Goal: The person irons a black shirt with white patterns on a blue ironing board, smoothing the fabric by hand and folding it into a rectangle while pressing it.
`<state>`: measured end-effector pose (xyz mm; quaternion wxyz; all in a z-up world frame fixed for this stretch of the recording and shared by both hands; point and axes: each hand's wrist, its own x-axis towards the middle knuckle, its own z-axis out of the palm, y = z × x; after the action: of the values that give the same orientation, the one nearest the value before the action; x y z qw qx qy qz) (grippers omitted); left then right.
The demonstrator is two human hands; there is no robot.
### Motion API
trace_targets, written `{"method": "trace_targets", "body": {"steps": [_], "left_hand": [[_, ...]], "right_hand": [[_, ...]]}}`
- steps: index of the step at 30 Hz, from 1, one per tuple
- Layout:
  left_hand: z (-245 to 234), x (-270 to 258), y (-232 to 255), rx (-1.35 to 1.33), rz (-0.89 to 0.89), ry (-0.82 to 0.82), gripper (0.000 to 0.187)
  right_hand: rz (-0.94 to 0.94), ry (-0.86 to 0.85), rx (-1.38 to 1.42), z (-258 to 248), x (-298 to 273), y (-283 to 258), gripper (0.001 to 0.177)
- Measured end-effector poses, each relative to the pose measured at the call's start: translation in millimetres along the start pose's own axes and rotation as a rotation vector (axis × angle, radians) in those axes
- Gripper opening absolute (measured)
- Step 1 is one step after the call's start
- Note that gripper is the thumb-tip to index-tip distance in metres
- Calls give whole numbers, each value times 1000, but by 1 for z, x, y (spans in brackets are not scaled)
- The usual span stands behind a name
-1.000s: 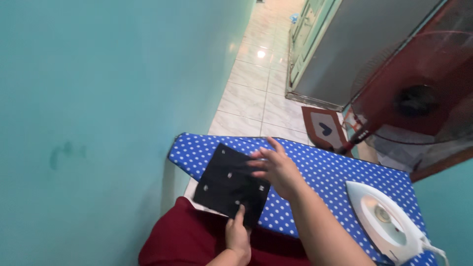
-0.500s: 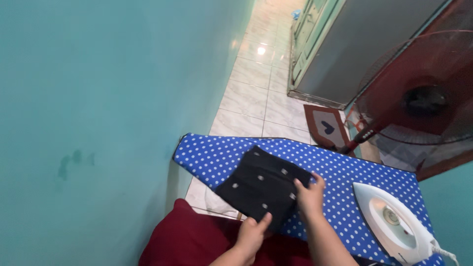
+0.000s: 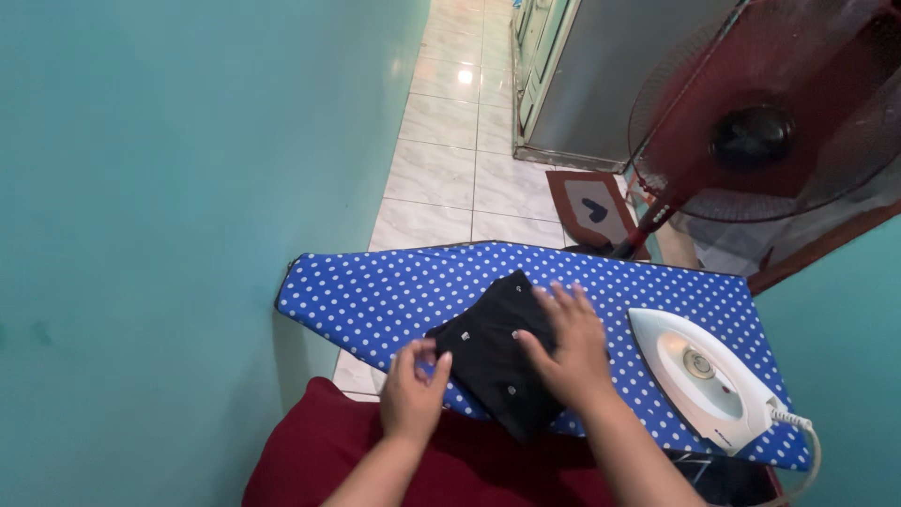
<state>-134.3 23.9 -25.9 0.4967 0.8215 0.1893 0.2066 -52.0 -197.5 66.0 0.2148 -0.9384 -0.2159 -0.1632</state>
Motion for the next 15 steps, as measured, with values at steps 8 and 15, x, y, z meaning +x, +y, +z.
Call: {"method": "trace_targets", "body": {"steps": [8,15], "left_hand": [[-18,49,57,401,-187,-343,38],[-7,59,42,355,-124,-250,38]], "right_hand": [[269,-711,-316,39,41,-14,97],[433,-667,-335,33,39,-8,98]]}}
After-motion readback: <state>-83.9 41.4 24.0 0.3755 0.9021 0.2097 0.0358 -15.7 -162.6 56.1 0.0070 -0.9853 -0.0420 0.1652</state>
